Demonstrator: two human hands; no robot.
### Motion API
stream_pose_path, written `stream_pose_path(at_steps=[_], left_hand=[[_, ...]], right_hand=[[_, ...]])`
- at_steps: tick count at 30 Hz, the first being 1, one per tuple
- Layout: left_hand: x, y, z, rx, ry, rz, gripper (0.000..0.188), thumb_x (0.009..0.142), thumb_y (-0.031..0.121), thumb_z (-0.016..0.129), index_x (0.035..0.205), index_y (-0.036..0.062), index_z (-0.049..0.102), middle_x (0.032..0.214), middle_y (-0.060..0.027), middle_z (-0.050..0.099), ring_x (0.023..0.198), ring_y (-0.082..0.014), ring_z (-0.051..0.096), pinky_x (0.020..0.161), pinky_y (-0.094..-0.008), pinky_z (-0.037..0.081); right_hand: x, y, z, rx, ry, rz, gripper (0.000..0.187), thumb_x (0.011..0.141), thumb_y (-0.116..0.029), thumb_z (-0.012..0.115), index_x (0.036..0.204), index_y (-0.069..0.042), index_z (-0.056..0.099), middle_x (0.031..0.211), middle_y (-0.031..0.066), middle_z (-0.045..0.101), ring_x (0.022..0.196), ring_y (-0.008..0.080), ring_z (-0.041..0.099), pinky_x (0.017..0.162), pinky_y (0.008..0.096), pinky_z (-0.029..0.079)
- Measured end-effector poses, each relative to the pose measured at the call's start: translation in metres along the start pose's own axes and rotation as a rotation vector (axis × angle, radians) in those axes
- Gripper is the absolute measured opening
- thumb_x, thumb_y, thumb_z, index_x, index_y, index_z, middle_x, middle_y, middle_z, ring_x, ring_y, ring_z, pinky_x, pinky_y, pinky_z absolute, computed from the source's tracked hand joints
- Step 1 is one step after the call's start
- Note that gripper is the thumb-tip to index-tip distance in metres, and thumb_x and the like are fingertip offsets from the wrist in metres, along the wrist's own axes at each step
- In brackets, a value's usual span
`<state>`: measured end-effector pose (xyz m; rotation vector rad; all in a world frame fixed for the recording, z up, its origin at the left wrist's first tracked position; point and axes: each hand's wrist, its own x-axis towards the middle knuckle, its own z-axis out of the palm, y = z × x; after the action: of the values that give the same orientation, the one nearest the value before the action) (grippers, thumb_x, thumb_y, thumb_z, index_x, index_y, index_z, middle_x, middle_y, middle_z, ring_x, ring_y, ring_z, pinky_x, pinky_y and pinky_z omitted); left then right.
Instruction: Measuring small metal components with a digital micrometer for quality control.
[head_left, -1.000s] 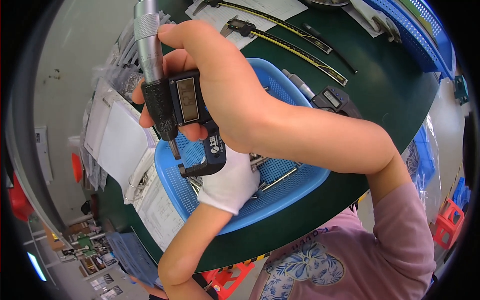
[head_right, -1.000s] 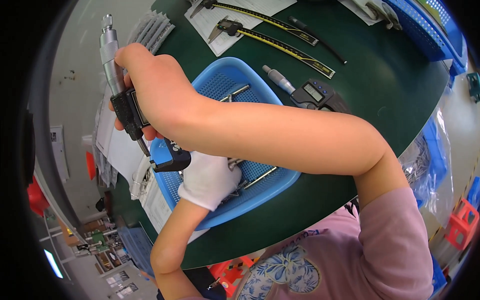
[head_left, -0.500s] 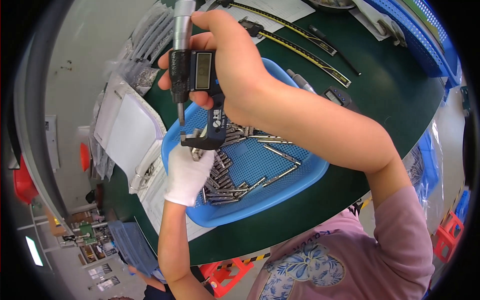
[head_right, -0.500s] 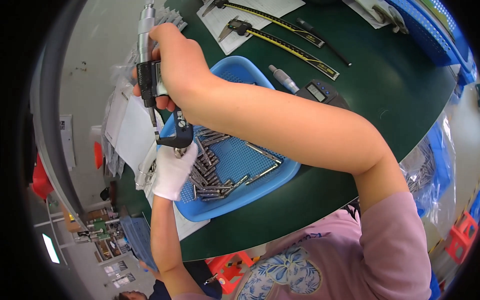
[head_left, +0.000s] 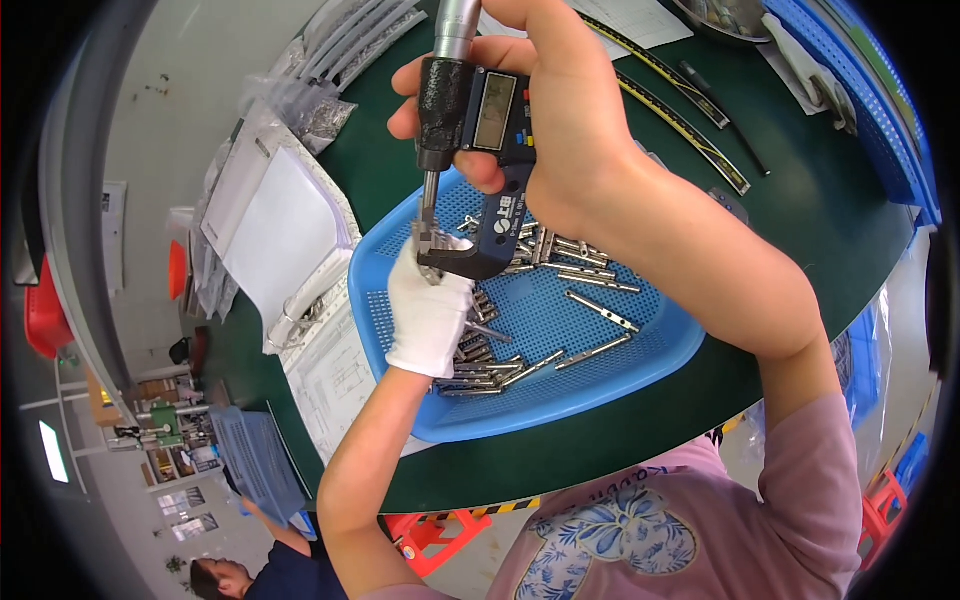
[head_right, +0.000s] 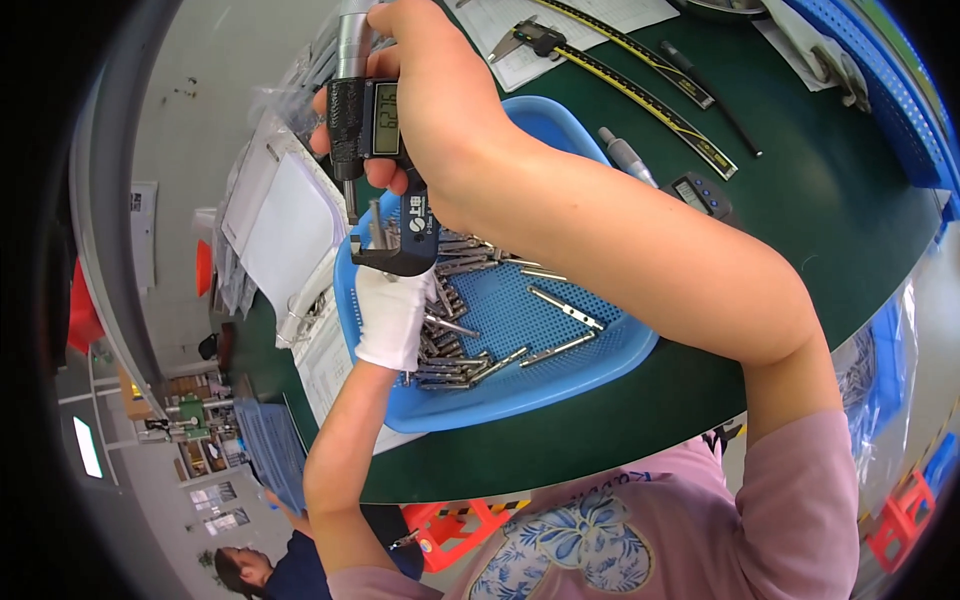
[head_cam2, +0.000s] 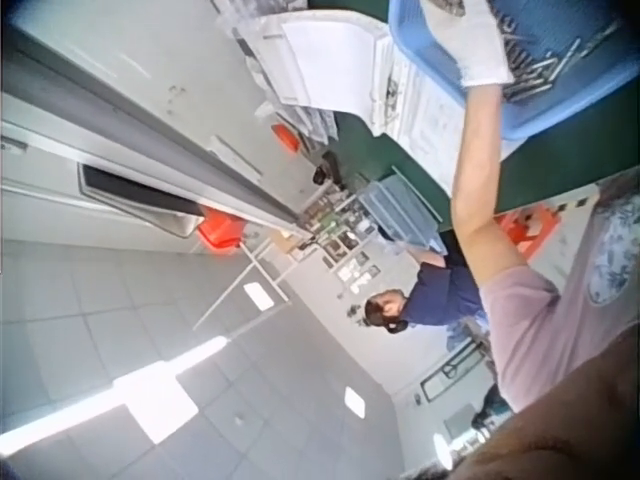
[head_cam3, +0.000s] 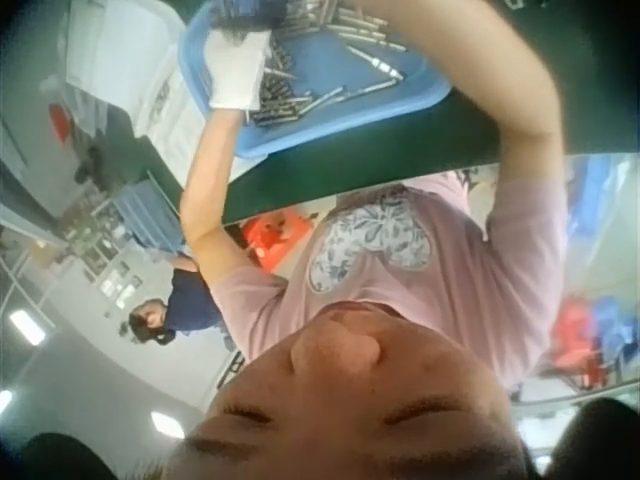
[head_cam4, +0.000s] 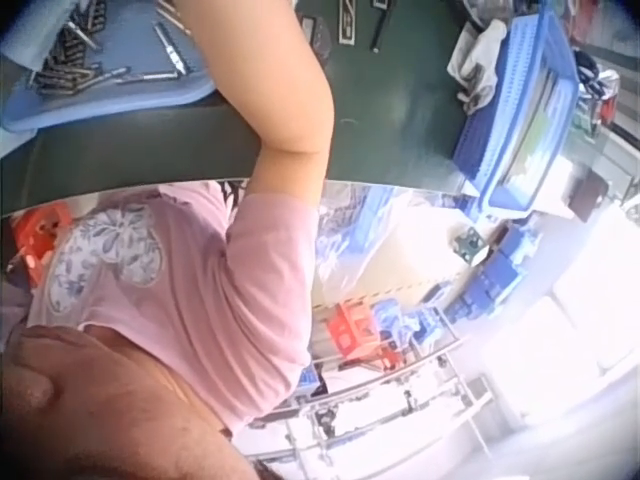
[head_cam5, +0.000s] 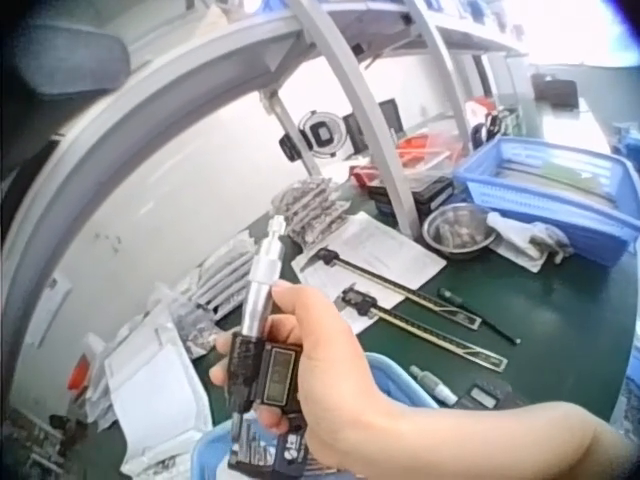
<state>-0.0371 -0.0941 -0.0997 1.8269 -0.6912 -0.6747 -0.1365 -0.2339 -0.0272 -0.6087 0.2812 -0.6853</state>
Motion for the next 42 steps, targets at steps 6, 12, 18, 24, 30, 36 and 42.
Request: stream_pose_path(at_steps=[6, 12, 18, 24, 30, 36, 42], left_hand=[[0.009, 0.013, 0.009, 1.078, -0.330, 0.730, 0.020, 0.073, 0.023, 0.062, 0.087, 0.0092, 0.055, 0.068, -0.0057, 0.055, 0.059, -0.0205, 0.056, 0.051, -0.0314, 0.044], [0.041, 0.014, 0.022, 0.988, -0.296, 0.811, 0.033, 0.069, 0.034, 0.064, 0.092, 0.0118, 0.054, 0.075, -0.0077, 0.058, 0.070, -0.0257, 0.057, 0.057, -0.0348, 0.046], [0.036, 0.048, 0.005, 1.117, -0.485, 0.871, 0.043, 0.067, 0.045, 0.062, 0.085, 0.0076, 0.051, 0.083, -0.0099, 0.055, 0.075, -0.0259, 0.055, 0.062, -0.0357, 0.045], [-0.009, 0.037, -0.076, 1.463, -0.490, 0.813, 0.042, 0.061, 0.014, 0.061, 0.100, 0.0095, 0.049, 0.079, -0.0075, 0.051, 0.074, -0.0251, 0.053, 0.061, -0.0364, 0.042], [-0.004, 0.025, -0.047, 1.485, -0.663, 0.693, 0.039, 0.058, 0.012, 0.060, 0.095, 0.0100, 0.049, 0.083, -0.0080, 0.047, 0.072, -0.0250, 0.054, 0.059, -0.0359, 0.043], [0.030, 0.024, -0.037, 1.016, -0.655, 0.479, 0.021, 0.066, 0.019, 0.059, 0.080, 0.0050, 0.055, 0.079, -0.0115, 0.051, 0.073, -0.0285, 0.054, 0.063, -0.0352, 0.044], [0.036, 0.025, -0.033, 1.117, -0.427, 0.632, 0.018, 0.073, 0.023, 0.058, 0.072, 0.0057, 0.056, 0.079, -0.0105, 0.052, 0.075, -0.0274, 0.056, 0.065, -0.0363, 0.046]], right_hand=[[0.004, -0.012, -0.006, 0.026, 0.046, 0.026, 0.048, 0.080, -0.043, 0.032, 0.079, 0.000, 0.053, 0.070, 0.0140, 0.059, 0.044, 0.0144, 0.047, 0.035, 0.0225, 0.035], [0.006, -0.012, 0.004, 0.014, 0.031, 0.101, 0.048, 0.080, -0.046, 0.033, 0.081, -0.001, 0.052, 0.074, 0.0139, 0.059, 0.048, 0.0154, 0.051, 0.034, 0.0218, 0.036], [-0.004, -0.001, -0.005, -0.216, -0.005, -0.155, 0.053, 0.082, -0.040, 0.031, 0.092, 0.006, 0.054, 0.078, 0.0183, 0.060, 0.041, 0.0119, 0.043, 0.039, 0.0213, 0.034], [-0.002, 0.001, -0.006, -0.243, -0.063, -0.147, 0.050, 0.085, -0.035, 0.029, 0.099, 0.008, 0.051, 0.082, 0.0182, 0.059, 0.043, 0.0131, 0.042, 0.039, 0.0208, 0.034], [-0.005, -0.005, -0.006, -0.254, -0.094, -0.162, 0.050, 0.085, -0.033, 0.027, 0.099, 0.009, 0.051, 0.080, 0.0182, 0.058, 0.042, 0.0141, 0.041, 0.039, 0.0214, 0.033], [-0.005, -0.004, -0.003, -0.321, -0.014, -0.191, 0.050, 0.085, -0.032, 0.025, 0.098, 0.009, 0.050, 0.081, 0.0189, 0.058, 0.042, 0.0151, 0.041, 0.039, 0.0222, 0.033], [-0.006, 0.000, 0.004, -0.335, 0.032, -0.199, 0.050, 0.085, -0.032, 0.026, 0.098, 0.010, 0.050, 0.081, 0.0201, 0.058, 0.041, 0.0159, 0.041, 0.039, 0.0224, 0.033]])
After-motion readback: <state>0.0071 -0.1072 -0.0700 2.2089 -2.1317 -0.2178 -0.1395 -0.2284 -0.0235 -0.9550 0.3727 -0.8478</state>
